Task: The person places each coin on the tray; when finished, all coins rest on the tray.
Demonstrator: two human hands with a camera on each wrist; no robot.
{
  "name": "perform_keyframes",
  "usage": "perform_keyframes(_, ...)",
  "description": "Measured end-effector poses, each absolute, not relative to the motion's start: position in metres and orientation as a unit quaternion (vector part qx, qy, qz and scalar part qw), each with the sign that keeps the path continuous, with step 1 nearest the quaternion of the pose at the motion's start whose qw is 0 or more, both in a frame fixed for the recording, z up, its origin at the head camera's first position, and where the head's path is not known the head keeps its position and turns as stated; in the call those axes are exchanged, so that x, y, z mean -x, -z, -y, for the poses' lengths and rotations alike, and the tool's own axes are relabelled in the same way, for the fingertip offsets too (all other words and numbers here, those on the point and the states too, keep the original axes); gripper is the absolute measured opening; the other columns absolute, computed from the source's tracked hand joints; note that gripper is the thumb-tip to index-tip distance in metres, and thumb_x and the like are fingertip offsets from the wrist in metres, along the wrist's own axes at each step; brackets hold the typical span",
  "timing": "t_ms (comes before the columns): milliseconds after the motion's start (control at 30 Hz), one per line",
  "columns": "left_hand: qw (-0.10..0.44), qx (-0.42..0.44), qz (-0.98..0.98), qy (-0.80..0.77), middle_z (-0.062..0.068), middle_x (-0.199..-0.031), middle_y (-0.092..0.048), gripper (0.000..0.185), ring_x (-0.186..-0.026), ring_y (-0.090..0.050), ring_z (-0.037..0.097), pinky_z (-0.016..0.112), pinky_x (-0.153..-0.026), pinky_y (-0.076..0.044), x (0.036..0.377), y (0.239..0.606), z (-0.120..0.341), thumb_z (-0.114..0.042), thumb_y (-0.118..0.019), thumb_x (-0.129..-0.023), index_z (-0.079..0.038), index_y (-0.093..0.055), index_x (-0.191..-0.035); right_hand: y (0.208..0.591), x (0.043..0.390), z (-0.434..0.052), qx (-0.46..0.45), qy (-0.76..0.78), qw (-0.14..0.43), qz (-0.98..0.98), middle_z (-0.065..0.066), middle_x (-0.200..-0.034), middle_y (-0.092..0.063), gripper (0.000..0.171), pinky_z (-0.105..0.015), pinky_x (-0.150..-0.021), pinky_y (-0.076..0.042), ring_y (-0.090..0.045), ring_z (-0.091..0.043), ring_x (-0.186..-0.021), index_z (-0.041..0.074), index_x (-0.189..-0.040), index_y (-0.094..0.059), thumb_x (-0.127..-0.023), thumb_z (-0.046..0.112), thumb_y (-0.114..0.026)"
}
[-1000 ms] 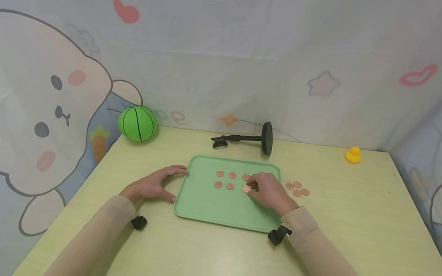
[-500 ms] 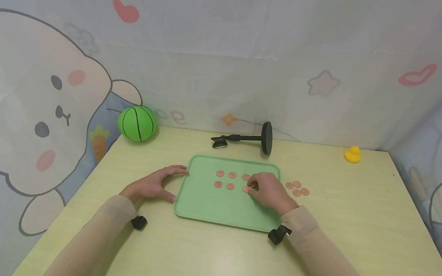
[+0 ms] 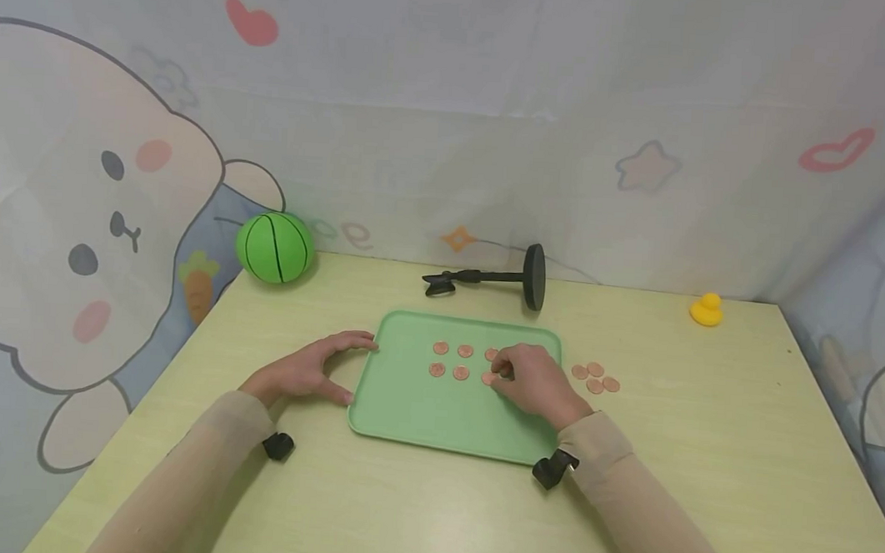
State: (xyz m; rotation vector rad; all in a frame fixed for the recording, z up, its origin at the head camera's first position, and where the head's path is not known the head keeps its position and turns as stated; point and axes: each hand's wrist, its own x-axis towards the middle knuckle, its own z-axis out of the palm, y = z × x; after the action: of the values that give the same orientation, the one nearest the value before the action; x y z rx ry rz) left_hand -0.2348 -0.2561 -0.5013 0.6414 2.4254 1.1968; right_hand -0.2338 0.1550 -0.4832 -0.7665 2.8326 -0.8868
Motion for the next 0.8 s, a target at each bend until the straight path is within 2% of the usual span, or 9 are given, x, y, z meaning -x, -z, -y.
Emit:
perform_keyframes(300,0.180,-0.228,-0.856,-0.427,0.003,-0.168,-0.036,0.085,-0.159,-0.022,0.032,0.059,-0.129,-0.012,0.2337,0.4993,0.2549,-0.024,-0.097,-0.075,-0.025,-0.057,-0.150,0.4842,0.2353,-0.1554,0.251,0.287,0.037,-0.924,0.000,-0.091,-0.073,0.012,-0.040,-0.080,-0.058,-0.066,-0.016,-0.085,0.008,-0.097,-0.078,-0.095,0.021,-0.079)
perform_keyframes(600,0.180,-0.224,-0.857,-0.428,0.000,-0.167,-0.036,0.085,-0.159,-0.022,0.029,0.057,-0.130,-0.013,0.2331,0.5004,0.2553,-0.024,-0.097,-0.074,-0.028,-0.057,-0.149,0.4837,0.2345,-0.1554,0.253,0.283,0.034,-0.925,0.000,-0.090,-0.071,0.012,-0.038,-0.079,-0.056,-0.064,-0.016,-0.084,0.009,-0.097,-0.078,-0.095,0.020,-0.079)
perform_keyframes(800,0.178,-0.228,-0.858,-0.425,0.002,-0.168,-0.036,0.085,-0.159,-0.022,0.031,0.059,-0.129,-0.013,0.2338,0.5012,0.2558,-0.026,-0.097,-0.075,-0.027,-0.057,-0.150,0.4828,0.2341,-0.1543,0.246,0.281,0.036,-0.927,0.001,-0.087,-0.069,0.012,-0.037,-0.078,-0.054,-0.063,-0.017,-0.083,0.010,-0.096,-0.077,-0.095,0.021,-0.080)
